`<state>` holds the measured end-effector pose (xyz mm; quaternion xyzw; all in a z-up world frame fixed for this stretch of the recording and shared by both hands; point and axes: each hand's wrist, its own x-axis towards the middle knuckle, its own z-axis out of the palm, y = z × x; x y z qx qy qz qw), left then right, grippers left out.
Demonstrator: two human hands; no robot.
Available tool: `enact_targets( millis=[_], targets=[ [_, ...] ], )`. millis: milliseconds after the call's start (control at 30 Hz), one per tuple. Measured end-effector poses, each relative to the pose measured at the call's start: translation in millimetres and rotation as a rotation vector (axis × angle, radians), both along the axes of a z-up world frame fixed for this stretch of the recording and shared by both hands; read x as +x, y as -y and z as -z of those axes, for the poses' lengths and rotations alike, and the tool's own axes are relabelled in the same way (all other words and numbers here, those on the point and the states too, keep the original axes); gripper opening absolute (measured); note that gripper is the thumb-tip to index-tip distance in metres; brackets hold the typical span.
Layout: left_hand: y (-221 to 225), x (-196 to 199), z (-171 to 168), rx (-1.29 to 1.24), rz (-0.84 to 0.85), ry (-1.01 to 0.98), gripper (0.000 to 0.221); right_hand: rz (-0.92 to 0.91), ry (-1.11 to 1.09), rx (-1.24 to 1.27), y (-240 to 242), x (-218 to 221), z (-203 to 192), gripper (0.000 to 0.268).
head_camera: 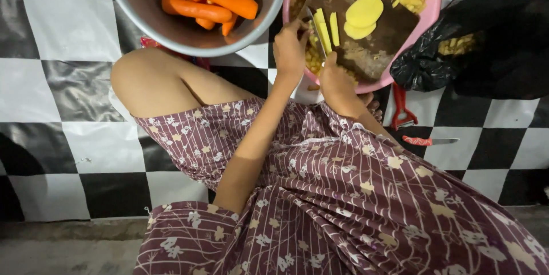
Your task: Slicing and dicing potatoes on a wooden cutting board using a large knife.
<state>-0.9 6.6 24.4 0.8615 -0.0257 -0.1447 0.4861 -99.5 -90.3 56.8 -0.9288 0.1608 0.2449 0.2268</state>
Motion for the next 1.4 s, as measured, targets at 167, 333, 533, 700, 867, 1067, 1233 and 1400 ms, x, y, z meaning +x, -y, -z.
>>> enact_targets(
  millis=[167, 333, 533, 700, 867, 1067, 1233, 1400],
  targets=[
    [2, 0, 11, 0.042, 0.026, -0.029, 0.014, 0.170, 0.025, -0.055, -4, -5, 47, 0.023],
    [-1, 1, 13, 0.096, 0.056, -0.062, 0.015, 0.126, -0.012, -0.137, 9, -10, 36, 0.049],
    [0, -4, 16, 0.082, 0.023, -0.034, 0.017, 0.189, 0.171, -0.165, 16, -4, 0, 0.035],
    [-1, -16, -1, 0.094, 0.103, 0.066, 0.028, 0.268, 0.417, -0.029, 14, -5, -18, 0.031],
    [9, -37, 31, 0.209, 0.270, 0.184, 0.066, 0.335, 0.518, -0.019, 29, -21, -9, 0.031],
    [22, -49, 26, 0.226, 0.291, -0.016, 0.053, 0.385, 0.539, -0.036, 38, -35, -6, 0.032],
    [15, -39, 6, 0.120, 0.245, -0.167, 0.052, 0.420, 0.498, -0.029, 42, -44, -6, 0.035],
    [13, -29, -13, -0.147, 0.078, -0.160, 0.040, 0.428, 0.526, -0.016, 43, -48, -2, 0.035]
  ],
)
